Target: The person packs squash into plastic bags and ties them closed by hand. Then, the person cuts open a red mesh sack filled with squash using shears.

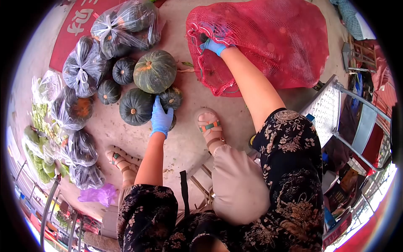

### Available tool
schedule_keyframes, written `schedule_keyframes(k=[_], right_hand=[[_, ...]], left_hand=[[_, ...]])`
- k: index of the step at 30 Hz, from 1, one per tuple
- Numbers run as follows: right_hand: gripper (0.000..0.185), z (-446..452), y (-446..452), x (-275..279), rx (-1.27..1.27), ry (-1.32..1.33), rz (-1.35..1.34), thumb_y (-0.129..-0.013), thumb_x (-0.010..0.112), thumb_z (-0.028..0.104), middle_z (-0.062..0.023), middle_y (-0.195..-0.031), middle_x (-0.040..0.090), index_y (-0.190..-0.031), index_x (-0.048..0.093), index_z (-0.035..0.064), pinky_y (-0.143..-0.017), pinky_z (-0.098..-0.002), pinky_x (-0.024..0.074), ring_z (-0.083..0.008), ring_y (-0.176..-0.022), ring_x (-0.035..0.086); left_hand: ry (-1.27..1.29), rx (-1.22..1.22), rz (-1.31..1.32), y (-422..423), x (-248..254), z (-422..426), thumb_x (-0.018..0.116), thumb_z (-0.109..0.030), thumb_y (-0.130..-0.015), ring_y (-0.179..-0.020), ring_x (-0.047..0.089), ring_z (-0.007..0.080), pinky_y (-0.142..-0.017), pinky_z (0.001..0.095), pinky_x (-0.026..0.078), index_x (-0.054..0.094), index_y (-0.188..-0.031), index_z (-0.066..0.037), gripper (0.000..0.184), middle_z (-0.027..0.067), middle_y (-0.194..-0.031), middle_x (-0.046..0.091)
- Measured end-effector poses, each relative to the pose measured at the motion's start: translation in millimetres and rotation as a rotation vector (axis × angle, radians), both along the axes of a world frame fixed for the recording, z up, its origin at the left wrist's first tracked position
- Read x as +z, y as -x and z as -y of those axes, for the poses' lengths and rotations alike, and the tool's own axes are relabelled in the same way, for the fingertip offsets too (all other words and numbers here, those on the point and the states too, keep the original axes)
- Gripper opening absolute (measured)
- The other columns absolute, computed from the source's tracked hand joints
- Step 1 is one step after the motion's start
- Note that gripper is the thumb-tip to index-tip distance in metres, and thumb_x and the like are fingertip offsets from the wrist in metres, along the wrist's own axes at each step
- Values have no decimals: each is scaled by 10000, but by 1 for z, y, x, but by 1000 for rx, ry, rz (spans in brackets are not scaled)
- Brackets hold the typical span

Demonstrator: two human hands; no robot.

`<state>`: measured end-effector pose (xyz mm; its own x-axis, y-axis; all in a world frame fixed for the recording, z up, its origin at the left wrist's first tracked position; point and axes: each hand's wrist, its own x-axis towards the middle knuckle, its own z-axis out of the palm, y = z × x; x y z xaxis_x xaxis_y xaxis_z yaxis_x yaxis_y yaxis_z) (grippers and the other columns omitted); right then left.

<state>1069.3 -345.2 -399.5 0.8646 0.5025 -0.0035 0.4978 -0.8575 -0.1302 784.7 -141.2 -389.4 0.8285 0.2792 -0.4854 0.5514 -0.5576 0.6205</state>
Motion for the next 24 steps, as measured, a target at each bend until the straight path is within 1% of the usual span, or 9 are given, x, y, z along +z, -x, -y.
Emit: schedule_keyframes(k=[7,11,13,16,19,20,21,23,24], right_hand=[[613,-13,5,-12,-197,34,-157,-734,590,418,-138,-1272,452,-1252,435,129,-1005,-445,303,-332,-1177,407],[416,11,65,41,-148,-111,-328,-611,686,222,-146,-1012,535,-961,488,114,-873,-430,402,-370,-967,492],[473,31,94,29,43,-230,-150,-572,731,250,-160,-980,521,-938,474,96,-855,-437,400,-378,-911,488],[614,50,130,31,-458,-353,-430,-566,766,282,-193,-1076,508,-1057,469,66,-909,-424,377,-367,-1009,480],[796,67,136,9,-670,-486,-396,-575,786,313,-228,-1194,460,-1201,402,8,-945,-397,366,-340,-1113,450],[811,79,130,0,-720,-563,-533,-600,793,341,-162,-1175,497,-1208,396,-19,-917,-357,395,-258,-1084,490],[770,94,120,-13,-848,-750,-876,-624,783,341,-133,-1124,535,-1208,417,-3,-881,-351,426,-231,-1032,530],[745,101,112,8,-942,-843,-1170,-672,749,345,-142,-1184,509,-1236,402,5,-894,-365,433,-234,-1064,520],[690,100,109,17,-884,-985,-1297,-702,726,331,-130,-1161,525,-1225,415,6,-891,-361,438,-224,-1049,530]], left_hand=[[-7,2,-49,-8,9,-2,637,-171,-724,-1113,454,379,-933,394,385,351,-1281,-1,648,243,-1235,438],[-84,-70,118,-5,15,-1,635,-154,-725,-1110,461,372,-928,391,390,499,-1159,-17,475,244,-1217,459],[-48,-64,172,-4,22,2,637,-141,-721,-1105,467,368,-928,391,389,549,-1087,-28,393,244,-1204,473],[-4,-54,206,-4,34,12,637,-119,-716,-1094,477,361,-925,387,391,586,-1024,-38,322,237,-1187,491],[25,-70,265,-7,42,21,625,-103,-740,-1090,491,321,-911,358,401,586,-1030,-46,298,209,-1194,492],[35,-82,291,-8,44,24,619,-99,-753,-1090,496,302,-905,344,405,582,-1040,-49,294,197,-1200,490],[115,-39,288,-9,47,28,616,-84,-745,-1085,497,309,-904,347,405,586,-1028,-46,286,200,-1190,496],[271,51,287,-15,52,34,610,-54,-730,-1075,499,322,-903,354,405,593,-1003,-39,273,206,-1170,510],[384,78,189,-16,51,34,629,-81,-753,-1082,501,269,-892,330,413,551,-1089,-43,347,168,-1195,501]])
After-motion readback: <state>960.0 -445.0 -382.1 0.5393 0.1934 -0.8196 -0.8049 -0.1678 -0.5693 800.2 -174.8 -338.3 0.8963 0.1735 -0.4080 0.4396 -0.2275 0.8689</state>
